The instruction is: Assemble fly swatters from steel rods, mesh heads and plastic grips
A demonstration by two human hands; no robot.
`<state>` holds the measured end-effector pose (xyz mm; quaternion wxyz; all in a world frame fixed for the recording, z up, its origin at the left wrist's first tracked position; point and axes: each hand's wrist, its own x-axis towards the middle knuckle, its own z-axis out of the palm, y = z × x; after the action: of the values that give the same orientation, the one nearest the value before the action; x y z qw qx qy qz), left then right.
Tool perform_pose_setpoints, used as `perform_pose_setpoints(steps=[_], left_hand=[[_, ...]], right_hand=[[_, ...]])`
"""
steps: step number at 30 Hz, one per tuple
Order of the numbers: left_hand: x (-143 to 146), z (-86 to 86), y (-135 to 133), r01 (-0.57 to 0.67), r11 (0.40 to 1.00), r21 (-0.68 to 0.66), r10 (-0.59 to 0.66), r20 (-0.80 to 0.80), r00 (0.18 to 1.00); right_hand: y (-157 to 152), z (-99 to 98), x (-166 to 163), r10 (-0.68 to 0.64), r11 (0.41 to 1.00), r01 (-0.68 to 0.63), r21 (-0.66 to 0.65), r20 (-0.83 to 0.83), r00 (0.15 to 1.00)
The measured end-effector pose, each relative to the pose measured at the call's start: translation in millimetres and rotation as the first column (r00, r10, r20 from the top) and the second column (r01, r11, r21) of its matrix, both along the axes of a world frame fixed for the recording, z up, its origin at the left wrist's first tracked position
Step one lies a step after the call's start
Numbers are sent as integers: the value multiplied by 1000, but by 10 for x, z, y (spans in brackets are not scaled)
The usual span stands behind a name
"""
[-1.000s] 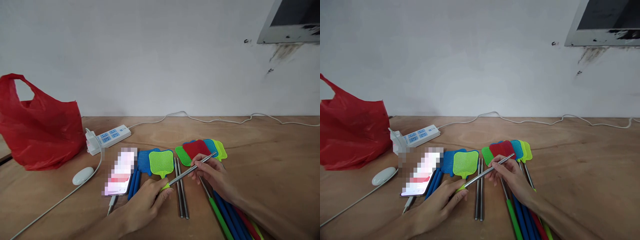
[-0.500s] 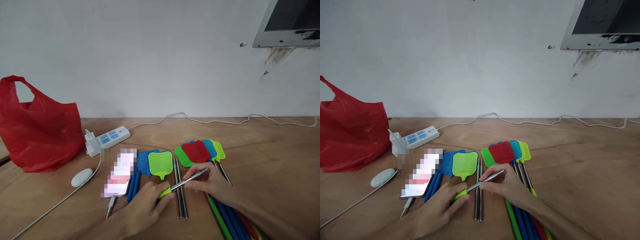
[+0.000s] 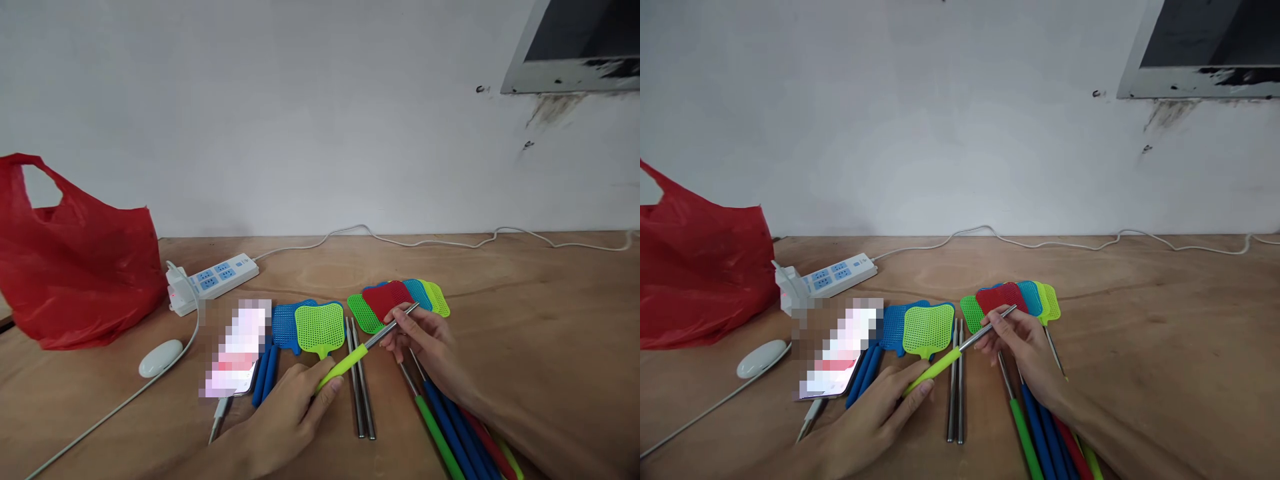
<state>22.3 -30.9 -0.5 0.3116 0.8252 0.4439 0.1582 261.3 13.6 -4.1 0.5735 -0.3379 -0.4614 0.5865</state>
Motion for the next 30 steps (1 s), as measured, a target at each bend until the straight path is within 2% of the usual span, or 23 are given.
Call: perform_pose_setpoints(steps=[4, 11, 13, 15, 18, 21, 24, 30], left_hand=[[4, -21, -29, 17, 1000, -10, -17, -16, 1000], [10, 23, -36, -1, 998, 55, -1, 36, 999], [-4, 74, -26, -19, 994, 112, 9, 90, 996], [-30, 109, 7, -70, 976, 208, 45, 123, 991], [-84, 77, 103, -153, 901, 407, 147, 45, 988], [-129, -24, 190, -109, 833, 543, 197, -107, 974], [-142, -59, 200, -71, 821, 566, 220, -199, 955], [-125, 71, 149, -103, 840, 533, 237, -189, 953]], right_hand=[[-1, -7, 16, 48, 998, -49, 31, 41, 998], [-46, 1, -32, 160, 987, -157, -35, 110, 981], [-63, 18, -46, 139, 989, -136, -55, 66, 988], [-59, 55, -44, 48, 996, -47, -74, 4, 999], [-29, 117, -20, -56, 994, 54, -96, -15, 998], [-5, 116, -3, -48, 995, 54, -80, 78, 996], [-4, 51, -1, -8, 997, 20, -71, 167, 986], [-5, -8, 13, 40, 997, -26, -67, 219, 975]])
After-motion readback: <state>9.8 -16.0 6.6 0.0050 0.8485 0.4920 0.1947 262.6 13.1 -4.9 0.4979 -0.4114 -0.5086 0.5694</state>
